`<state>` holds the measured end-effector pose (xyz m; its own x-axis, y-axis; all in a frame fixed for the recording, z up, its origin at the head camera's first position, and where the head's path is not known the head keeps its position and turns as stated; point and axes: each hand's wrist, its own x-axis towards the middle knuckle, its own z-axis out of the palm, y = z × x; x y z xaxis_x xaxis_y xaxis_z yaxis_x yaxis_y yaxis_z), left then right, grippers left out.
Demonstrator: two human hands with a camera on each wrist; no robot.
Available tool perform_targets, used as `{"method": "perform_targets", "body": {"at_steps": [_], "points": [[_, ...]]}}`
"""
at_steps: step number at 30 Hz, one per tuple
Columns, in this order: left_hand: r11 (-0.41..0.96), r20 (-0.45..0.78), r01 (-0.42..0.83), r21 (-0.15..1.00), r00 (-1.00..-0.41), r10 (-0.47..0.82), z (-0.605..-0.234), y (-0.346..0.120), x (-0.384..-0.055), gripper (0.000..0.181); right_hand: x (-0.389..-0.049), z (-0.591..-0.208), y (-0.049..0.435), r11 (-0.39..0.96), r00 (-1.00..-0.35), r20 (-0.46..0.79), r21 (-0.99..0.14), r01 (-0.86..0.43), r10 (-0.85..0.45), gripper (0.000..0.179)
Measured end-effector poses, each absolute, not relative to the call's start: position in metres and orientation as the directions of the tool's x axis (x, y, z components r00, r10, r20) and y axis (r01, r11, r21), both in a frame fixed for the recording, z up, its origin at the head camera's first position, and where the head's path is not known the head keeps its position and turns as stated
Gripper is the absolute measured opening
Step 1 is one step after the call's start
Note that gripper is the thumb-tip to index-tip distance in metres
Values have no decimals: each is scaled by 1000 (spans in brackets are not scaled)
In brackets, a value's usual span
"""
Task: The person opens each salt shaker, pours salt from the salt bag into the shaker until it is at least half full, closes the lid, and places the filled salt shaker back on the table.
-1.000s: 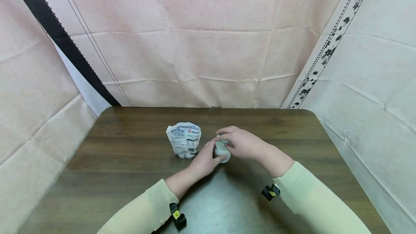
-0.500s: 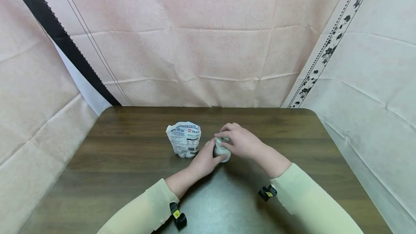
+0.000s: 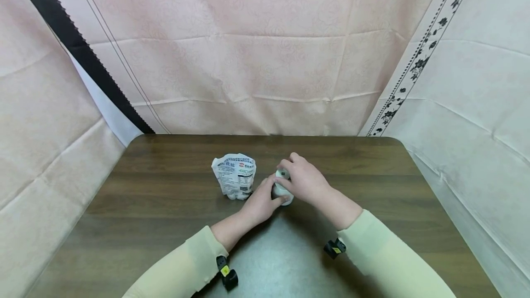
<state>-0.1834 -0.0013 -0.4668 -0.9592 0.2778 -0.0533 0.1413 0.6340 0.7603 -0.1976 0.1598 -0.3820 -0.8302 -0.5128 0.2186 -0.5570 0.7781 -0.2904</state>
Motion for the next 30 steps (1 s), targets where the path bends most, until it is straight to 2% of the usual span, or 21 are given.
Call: {"method": "perform_targets", "body": {"at_steps": [9, 14, 18, 22, 30], "points": [[633, -73, 113, 766, -963, 260, -464, -1, -183, 72, -198, -378, 151, 845, -901, 137, -312, -435, -413, 36], [631, -74, 116, 767, -961, 267, -465, -1, -183, 70, -197, -378, 152, 861, -918, 96, -322, -394, -385, 39], [630, -70, 124, 767, -959, 275, -467, -2, -183, 73, -197, -380, 156, 852, -915, 89, -341, -398, -392, 50], [635, -66, 133, 761, -958, 279, -468, -2, -183, 75, -196, -380, 163, 800, -875, 113, -365, -477, -471, 54], [672, -68, 138, 728, -960, 271, -468, 0, -185, 76, -198, -372, 173, 648, -710, 99, -338, -683, -697, 37]]}}
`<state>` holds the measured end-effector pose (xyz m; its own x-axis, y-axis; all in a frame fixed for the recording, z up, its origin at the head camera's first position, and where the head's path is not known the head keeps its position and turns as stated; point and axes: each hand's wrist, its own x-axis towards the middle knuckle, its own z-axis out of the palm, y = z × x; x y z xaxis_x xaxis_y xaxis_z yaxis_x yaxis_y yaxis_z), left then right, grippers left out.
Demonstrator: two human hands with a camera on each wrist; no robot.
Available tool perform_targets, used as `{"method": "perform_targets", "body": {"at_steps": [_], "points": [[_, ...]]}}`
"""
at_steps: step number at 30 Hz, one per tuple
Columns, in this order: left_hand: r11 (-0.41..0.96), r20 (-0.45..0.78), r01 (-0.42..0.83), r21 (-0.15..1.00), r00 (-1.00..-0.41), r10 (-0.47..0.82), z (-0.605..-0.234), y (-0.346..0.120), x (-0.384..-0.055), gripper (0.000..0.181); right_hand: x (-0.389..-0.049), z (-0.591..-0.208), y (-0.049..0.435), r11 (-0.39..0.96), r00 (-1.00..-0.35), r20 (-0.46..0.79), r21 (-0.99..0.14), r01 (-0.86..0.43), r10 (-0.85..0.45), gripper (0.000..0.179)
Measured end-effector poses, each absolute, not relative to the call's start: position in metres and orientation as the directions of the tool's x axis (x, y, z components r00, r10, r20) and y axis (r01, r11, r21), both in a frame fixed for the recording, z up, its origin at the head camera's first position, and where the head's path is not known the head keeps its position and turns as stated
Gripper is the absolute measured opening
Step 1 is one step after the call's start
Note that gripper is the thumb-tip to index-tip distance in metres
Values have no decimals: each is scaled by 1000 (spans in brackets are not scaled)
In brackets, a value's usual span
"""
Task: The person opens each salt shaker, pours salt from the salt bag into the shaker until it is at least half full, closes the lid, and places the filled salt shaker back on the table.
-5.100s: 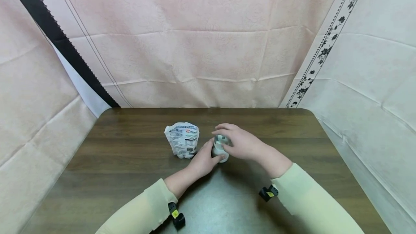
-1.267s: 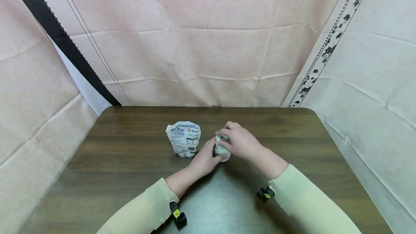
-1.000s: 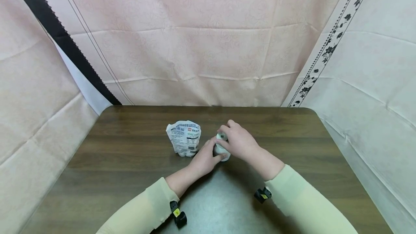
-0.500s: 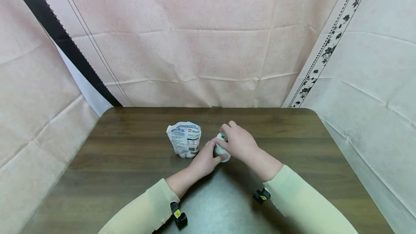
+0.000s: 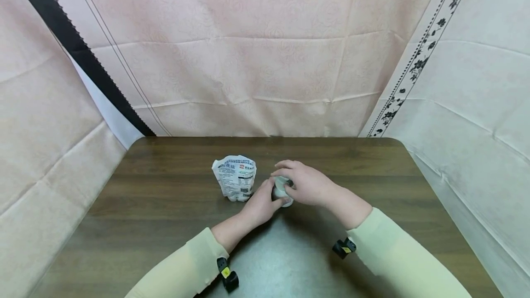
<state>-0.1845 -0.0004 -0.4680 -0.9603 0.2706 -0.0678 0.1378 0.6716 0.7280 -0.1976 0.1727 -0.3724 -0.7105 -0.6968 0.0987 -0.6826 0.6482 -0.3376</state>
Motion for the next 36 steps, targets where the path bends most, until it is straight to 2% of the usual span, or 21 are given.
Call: {"method": "perform_targets", "body": {"at_steps": [4, 16, 29, 36], "points": [[671, -66, 138, 729, -961, 268, -469, 0, -184, 73, -198, -369, 174, 635, -683, 71, -310, -707, -726, 38], [671, -49, 149, 726, -962, 267, -469, -1, -183, 73, -200, -368, 176, 595, -641, 95, -289, -750, -762, 37], [673, -55, 145, 725, -962, 267, -469, -1, -184, 78, -200, -370, 171, 604, -654, 149, -275, -748, -742, 35], [671, -45, 155, 725, -961, 271, -469, 0, -184, 78, -199, -373, 170, 637, -685, 156, -270, -722, -711, 36]]}}
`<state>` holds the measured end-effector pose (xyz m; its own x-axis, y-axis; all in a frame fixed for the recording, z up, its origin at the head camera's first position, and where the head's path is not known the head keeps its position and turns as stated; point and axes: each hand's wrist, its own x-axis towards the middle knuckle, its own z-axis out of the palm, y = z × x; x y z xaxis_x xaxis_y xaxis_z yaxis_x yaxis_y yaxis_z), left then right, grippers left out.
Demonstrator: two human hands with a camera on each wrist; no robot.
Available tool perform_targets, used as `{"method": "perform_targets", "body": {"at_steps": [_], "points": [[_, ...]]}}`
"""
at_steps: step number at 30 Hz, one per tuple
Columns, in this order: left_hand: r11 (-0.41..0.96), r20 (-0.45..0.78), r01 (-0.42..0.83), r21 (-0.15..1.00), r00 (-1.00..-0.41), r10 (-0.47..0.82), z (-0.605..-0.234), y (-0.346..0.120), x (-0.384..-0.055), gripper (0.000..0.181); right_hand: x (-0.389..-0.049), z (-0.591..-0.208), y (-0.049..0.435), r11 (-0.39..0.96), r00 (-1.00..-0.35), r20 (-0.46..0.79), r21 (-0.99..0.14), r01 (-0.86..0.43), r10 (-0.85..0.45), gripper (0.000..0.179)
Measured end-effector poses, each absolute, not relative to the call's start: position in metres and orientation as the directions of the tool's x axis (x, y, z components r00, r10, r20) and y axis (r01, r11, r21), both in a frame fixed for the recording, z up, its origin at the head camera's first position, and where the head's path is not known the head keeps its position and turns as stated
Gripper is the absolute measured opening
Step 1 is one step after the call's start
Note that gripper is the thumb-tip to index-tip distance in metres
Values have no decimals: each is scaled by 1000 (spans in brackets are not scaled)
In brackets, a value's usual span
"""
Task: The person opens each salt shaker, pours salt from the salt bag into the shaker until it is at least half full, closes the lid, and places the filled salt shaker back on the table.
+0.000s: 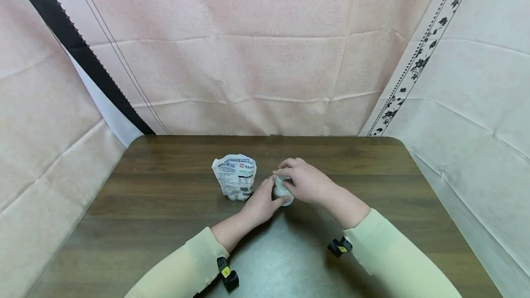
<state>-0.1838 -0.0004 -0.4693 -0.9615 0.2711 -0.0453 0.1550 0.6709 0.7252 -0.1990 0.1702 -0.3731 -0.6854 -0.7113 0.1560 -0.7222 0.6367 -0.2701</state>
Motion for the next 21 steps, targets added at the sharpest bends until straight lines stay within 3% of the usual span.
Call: {"method": "perform_targets", "body": {"at_steps": [21], "points": [[643, -63, 141, 752, -957, 284, -467, -3, -183, 70, -197, -385, 155, 816, -874, 199, -313, -486, -444, 39]]}}
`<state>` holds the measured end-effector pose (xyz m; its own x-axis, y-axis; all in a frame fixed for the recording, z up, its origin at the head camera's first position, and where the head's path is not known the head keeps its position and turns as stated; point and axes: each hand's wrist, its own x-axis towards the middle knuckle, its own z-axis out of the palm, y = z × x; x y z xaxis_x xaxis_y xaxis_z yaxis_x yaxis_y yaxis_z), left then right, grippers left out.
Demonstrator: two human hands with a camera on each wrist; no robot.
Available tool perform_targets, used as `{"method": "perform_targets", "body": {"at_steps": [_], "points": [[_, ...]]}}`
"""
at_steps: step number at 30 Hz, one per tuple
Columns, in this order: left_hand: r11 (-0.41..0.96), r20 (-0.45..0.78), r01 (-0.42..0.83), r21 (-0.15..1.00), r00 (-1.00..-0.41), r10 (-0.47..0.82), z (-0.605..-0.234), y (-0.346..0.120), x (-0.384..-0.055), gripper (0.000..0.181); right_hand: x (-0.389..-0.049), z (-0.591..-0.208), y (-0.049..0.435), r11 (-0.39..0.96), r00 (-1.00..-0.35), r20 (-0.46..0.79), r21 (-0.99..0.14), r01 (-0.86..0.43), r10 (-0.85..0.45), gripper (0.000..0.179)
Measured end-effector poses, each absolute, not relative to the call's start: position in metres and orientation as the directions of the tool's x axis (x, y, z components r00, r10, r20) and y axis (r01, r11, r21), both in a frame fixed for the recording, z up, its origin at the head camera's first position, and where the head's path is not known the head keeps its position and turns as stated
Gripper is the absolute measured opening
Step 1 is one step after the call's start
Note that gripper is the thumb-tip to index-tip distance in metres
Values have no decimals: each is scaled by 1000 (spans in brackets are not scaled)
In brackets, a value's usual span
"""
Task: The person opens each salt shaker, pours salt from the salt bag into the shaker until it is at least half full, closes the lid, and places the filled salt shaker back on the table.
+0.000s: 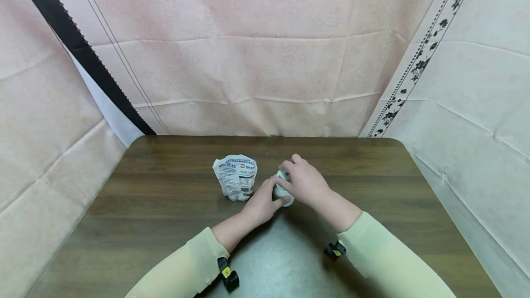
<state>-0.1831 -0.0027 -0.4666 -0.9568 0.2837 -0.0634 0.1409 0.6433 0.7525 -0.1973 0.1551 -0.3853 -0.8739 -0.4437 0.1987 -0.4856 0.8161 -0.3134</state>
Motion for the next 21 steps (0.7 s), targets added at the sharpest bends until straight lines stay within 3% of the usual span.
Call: {"method": "perform_targets", "body": {"at_steps": [9, 21], "points": [[646, -49, 156, 747, -956, 288, -465, -2, -181, 70, -199, -391, 160, 801, -857, 189, -306, -515, -479, 42], [674, -56, 152, 723, -959, 277, -468, -1, -183, 77, -198, -382, 183, 591, -665, 156, -344, -729, -730, 44]]}}
